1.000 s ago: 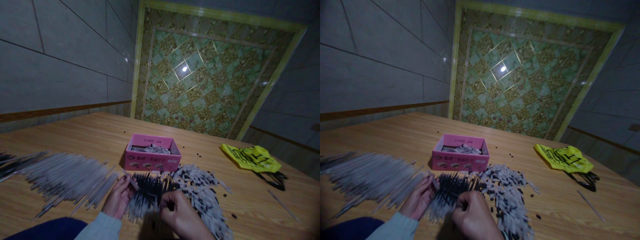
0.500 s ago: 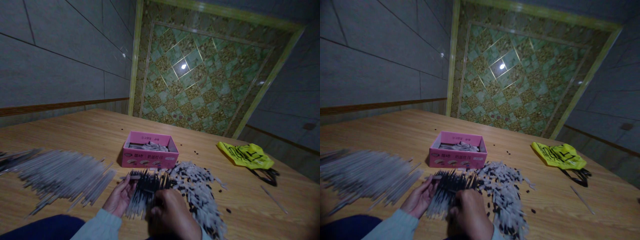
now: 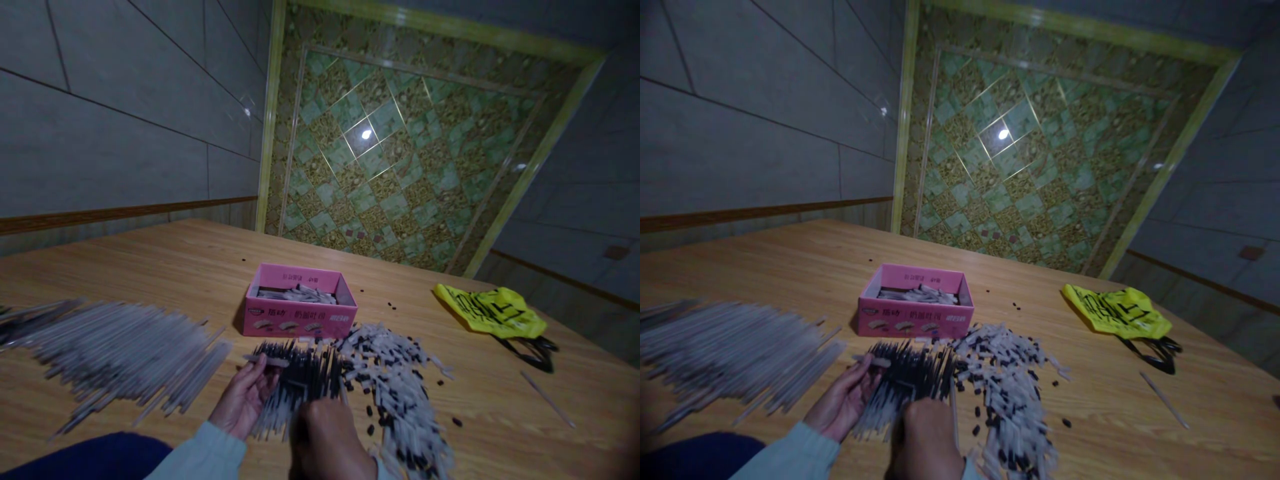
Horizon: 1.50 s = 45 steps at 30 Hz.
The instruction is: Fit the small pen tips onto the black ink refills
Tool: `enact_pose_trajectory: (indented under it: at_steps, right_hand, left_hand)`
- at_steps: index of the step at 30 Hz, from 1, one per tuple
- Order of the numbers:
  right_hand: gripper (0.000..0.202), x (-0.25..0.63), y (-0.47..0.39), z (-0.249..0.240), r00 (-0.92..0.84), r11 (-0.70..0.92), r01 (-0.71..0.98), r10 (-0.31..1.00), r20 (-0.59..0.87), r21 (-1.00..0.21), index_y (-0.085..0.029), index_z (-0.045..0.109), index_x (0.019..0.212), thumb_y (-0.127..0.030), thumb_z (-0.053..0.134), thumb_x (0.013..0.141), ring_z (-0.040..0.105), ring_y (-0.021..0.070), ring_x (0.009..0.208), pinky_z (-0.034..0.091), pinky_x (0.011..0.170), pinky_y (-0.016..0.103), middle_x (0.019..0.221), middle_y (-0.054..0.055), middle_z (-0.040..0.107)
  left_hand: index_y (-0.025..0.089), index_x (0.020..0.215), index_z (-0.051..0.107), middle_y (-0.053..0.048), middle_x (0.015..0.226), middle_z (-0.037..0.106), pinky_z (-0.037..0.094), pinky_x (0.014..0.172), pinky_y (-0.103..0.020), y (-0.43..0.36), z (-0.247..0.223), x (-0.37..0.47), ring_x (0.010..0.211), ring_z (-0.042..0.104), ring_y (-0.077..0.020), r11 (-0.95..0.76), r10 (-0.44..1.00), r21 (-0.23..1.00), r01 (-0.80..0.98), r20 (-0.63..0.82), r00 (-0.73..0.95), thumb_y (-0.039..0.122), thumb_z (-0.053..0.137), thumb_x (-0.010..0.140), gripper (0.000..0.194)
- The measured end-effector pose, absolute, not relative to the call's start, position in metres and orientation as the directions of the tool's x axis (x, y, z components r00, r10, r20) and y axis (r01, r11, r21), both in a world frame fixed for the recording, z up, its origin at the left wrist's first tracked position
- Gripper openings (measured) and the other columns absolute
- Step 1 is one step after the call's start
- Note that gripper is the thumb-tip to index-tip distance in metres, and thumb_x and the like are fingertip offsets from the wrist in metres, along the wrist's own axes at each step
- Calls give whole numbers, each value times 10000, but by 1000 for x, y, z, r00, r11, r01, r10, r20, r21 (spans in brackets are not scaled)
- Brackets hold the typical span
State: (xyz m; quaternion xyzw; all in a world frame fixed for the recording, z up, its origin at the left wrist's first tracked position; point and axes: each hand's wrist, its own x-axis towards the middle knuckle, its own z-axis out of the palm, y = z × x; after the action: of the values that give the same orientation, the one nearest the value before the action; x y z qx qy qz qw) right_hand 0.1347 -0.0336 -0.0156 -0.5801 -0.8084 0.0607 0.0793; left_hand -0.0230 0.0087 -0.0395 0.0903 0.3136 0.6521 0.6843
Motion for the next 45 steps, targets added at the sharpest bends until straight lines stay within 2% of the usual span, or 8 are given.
enact_pose_trajectory:
  at_steps: [2, 5, 8, 11, 15, 25, 35, 45]
  right_hand:
    - [202, 137, -31, -20, -309, 333, 893, 943, 123, -305, -159, 681, 642, -96, 515, 546, 646, 241, 622, 410, 541, 273, 664, 112, 705]
    - [115, 139, -23, -31, -171, 262, 705, 965, 199, -659, -154, 585, 590, -77, 509, 551, 582, 163, 554, 358, 479, 214, 565, 30, 627]
    - [71, 135, -15, -45, -13, 145, 148, 989, 144, -978, -161, 534, 673, -139, 578, 621, 541, 117, 509, 361, 466, 191, 536, -33, 545]
    - [302, 130, -15, -53, 13, 84, -363, 996, 86, -928, -159, 538, 904, -265, 673, 656, 578, 121, 531, 398, 475, 205, 657, -6, 603]
    - [374, 127, -19, -54, 57, 58, -550, 998, 32, -833, -137, 555, 894, -313, 748, 626, 631, 156, 592, 452, 518, 240, 732, 71, 666]
    - [306, 135, -17, -58, 68, 87, -525, 996, 60, -847, -152, 577, 806, -311, 755, 615, 588, 126, 544, 459, 498, 223, 598, -12, 585]
    - [161, 143, -20, -47, 161, 247, -56, 958, 236, -967, -157, 627, 738, -252, 691, 624, 567, 159, 613, 453, 560, 239, 657, 24, 625]
    - [97, 142, -25, -42, 182, 257, 78, 946, 267, -963, -158, 643, 704, -232, 650, 643, 593, 181, 632, 466, 578, 240, 653, 38, 650]
  left_hand:
    - [103, 720, 602, -32, 642, 707, 576, 528, -187, 8, -39, -22, 529, 672, -123, 135, 949, 538, -832, -311, -47, -26, 542, 740, 143]
    - [102, 724, 595, -39, 644, 709, 575, 521, -191, 7, -38, -21, 526, 673, -127, 140, 947, 548, -825, -317, -50, -28, 531, 745, 146]
    - [100, 735, 589, -48, 656, 712, 576, 524, -203, 7, -39, -20, 544, 677, -135, 145, 948, 564, -813, -313, -48, -27, 527, 747, 142]
    - [93, 745, 577, -76, 677, 716, 574, 553, -220, 7, -40, -18, 571, 679, -144, 160, 956, 604, -781, -290, -28, -20, 544, 740, 118]
    - [102, 756, 558, -93, 695, 714, 569, 590, -235, 7, -44, -15, 609, 683, -157, 179, 967, 655, -734, -253, 11, 12, 593, 717, 104]
    - [147, 788, 494, -59, 674, 694, 570, 540, -251, 4, -45, -12, 577, 684, -182, 198, 964, 722, -663, -267, -3, 81, 711, 618, 284]
    - [164, 793, 474, -39, 620, 681, 561, 533, -261, 2, -45, -8, 547, 681, -196, 180, 961, 794, -581, -267, -68, 119, 765, 552, 380]
    - [178, 780, 457, -26, 609, 680, 549, 557, -265, -4, -39, -5, 567, 677, -186, 140, 979, 850, -507, -196, -60, 242, 779, 538, 408]
